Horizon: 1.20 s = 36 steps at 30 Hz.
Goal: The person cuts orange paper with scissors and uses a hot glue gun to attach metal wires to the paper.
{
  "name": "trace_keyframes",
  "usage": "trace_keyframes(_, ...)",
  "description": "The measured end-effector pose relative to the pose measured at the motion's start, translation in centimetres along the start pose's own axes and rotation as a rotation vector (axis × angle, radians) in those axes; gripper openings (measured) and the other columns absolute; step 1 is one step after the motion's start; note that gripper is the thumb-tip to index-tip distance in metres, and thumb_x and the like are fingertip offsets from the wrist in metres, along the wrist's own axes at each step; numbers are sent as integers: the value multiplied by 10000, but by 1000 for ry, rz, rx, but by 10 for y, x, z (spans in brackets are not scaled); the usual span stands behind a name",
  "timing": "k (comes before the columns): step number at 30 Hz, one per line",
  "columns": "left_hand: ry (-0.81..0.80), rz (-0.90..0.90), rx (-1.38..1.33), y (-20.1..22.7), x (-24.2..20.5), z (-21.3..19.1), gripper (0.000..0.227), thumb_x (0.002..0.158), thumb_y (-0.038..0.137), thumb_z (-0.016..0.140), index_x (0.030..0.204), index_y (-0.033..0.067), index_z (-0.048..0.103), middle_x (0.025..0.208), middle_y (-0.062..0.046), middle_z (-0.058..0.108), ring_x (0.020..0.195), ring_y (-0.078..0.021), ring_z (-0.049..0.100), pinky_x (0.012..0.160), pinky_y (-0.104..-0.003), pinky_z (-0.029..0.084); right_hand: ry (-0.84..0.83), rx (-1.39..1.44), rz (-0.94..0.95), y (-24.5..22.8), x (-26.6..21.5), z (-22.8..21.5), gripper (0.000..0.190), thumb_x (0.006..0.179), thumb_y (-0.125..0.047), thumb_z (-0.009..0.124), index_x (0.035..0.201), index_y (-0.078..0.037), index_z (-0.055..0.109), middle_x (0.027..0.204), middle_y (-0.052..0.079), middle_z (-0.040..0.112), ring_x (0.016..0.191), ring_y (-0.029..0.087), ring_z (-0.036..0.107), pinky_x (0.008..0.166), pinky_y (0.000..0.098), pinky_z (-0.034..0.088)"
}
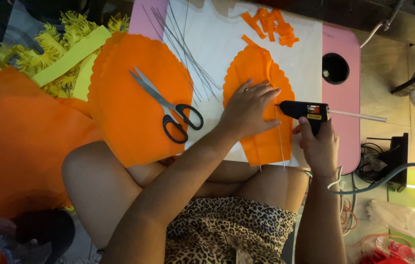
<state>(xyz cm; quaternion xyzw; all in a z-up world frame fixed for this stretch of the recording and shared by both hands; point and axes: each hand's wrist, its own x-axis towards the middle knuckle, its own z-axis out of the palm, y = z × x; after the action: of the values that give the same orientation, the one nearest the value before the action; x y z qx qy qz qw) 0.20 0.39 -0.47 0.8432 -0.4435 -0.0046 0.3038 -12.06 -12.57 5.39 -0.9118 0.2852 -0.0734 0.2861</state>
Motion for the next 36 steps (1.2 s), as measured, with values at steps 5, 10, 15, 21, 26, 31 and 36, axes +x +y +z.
trace_keyframes(5,4,-7,3,-1,0,2,707,757,545,651,1309,132,494,1267,-58,567,1306,-228,446,1139,-487,198,-2,-11,33,6,2,3,369,975,-427,537,717,-168,587,504,17,554,590,261,616,703,413,475)
trace_keyframes(10,-3,-13,-6,1,0,-2,715,746,525,670,1316,130,495,1266,-56,574,1303,-226,451,1138,-486,199,-3,-32,27,22,4,6,381,979,-433,541,716,-160,588,512,33,564,614,302,620,715,439,479)
trace_keyframes(15,-10,-22,-4,2,0,-2,725,737,514,682,1323,135,489,1266,-47,575,1304,-215,449,1141,-480,191,-6,-29,49,28,3,8,381,957,-460,567,731,-154,557,502,18,563,638,288,635,719,434,478)
trace_keyframes(21,-17,-25,-20,3,-1,-4,719,733,507,679,1317,129,496,1264,-55,574,1300,-223,454,1139,-482,198,-23,13,12,20,0,4,310,975,-407,544,800,-153,581,504,15,571,560,258,625,665,405,482)
trace_keyframes(26,-43,-45,-7,3,0,-4,729,723,533,665,1314,140,496,1287,-45,556,1314,-208,435,1146,-470,179,-13,40,-8,29,1,5,257,977,-382,551,866,-150,561,523,11,586,550,237,628,655,398,484)
trace_keyframes(31,-68,-43,5,5,0,-10,737,739,526,665,1338,142,473,1298,-40,546,1319,-203,426,1143,-465,180,-22,106,8,26,1,5,267,979,-348,543,907,-92,548,625,53,631,594,263,627,671,409,461)
trace_keyframes(36,-91,-42,26,11,1,-19,734,757,540,651,1348,146,466,1307,-34,542,1322,-197,421,1134,-458,190,-53,270,80,30,1,3,313,958,-375,558,959,-62,553,658,115,607,672,285,607,695,434,440)
